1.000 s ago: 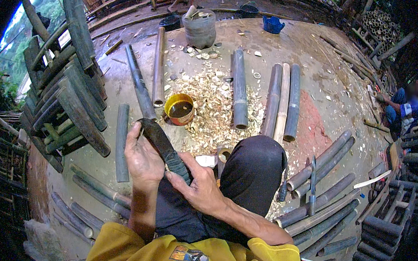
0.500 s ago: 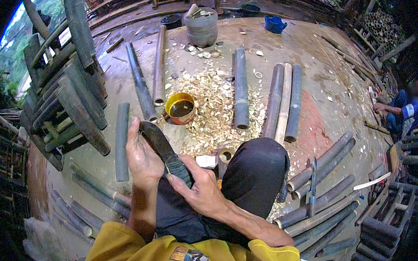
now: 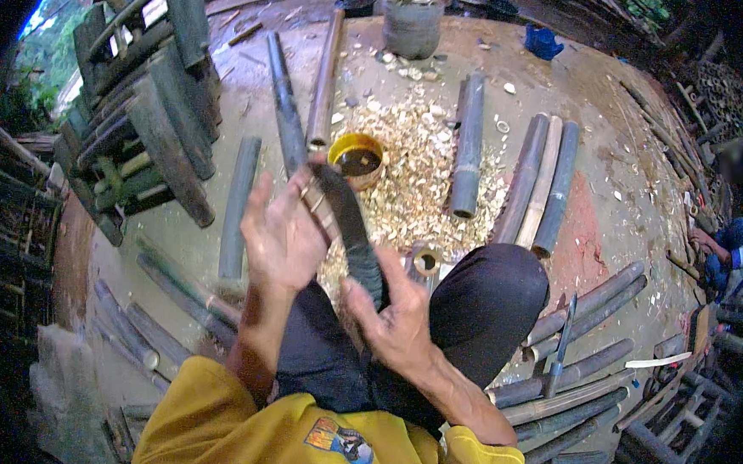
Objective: The person uses a curved blade to shave and carve the inner surface of a bamboo pipe, occasionally wiping the blade with a cloth.
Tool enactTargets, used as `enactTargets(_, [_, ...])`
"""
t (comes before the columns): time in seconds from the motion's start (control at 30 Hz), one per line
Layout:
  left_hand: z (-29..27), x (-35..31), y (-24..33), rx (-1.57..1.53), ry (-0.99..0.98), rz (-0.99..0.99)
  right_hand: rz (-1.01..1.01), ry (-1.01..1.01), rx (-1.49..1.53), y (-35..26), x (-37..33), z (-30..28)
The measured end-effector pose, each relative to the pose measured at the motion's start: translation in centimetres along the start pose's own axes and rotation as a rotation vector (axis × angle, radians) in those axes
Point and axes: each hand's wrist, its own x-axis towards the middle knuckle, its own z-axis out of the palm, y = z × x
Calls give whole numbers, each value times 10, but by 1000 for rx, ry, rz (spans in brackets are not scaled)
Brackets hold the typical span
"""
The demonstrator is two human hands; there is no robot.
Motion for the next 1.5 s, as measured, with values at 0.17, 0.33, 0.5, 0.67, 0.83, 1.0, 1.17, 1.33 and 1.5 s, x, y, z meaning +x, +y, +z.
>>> enactTargets(0.17, [-38,10,11,-277,-233,-155,-307,191,-243,1,6,-8])
enactTargets(0.33, [-18,-2,11,0,-60,-113,-432,130,-516,1,10,-4])
enactTargets(0.5, [-18,-8,16,278,-127,-40,-340,97,-642,7,11,-4])
enactTargets(0.67, [-7,-11,27,710,-16,71,-333,95,-708,13,12,-3])
enactTargets(0.83, [-7,-5,30,872,178,172,-317,66,-701,18,10,-2])
enactTargets(1.0, [-12,1,37,908,304,255,-339,39,-705,18,9,0])
enactTargets(1.17, [-22,2,40,726,269,333,-325,26,-693,17,7,-1])
enactTargets(1.33, [-34,0,36,666,249,345,-308,41,-662,18,8,-3])
enactTargets(1.5, [-41,-9,29,694,340,275,-255,43,-541,18,7,-1])
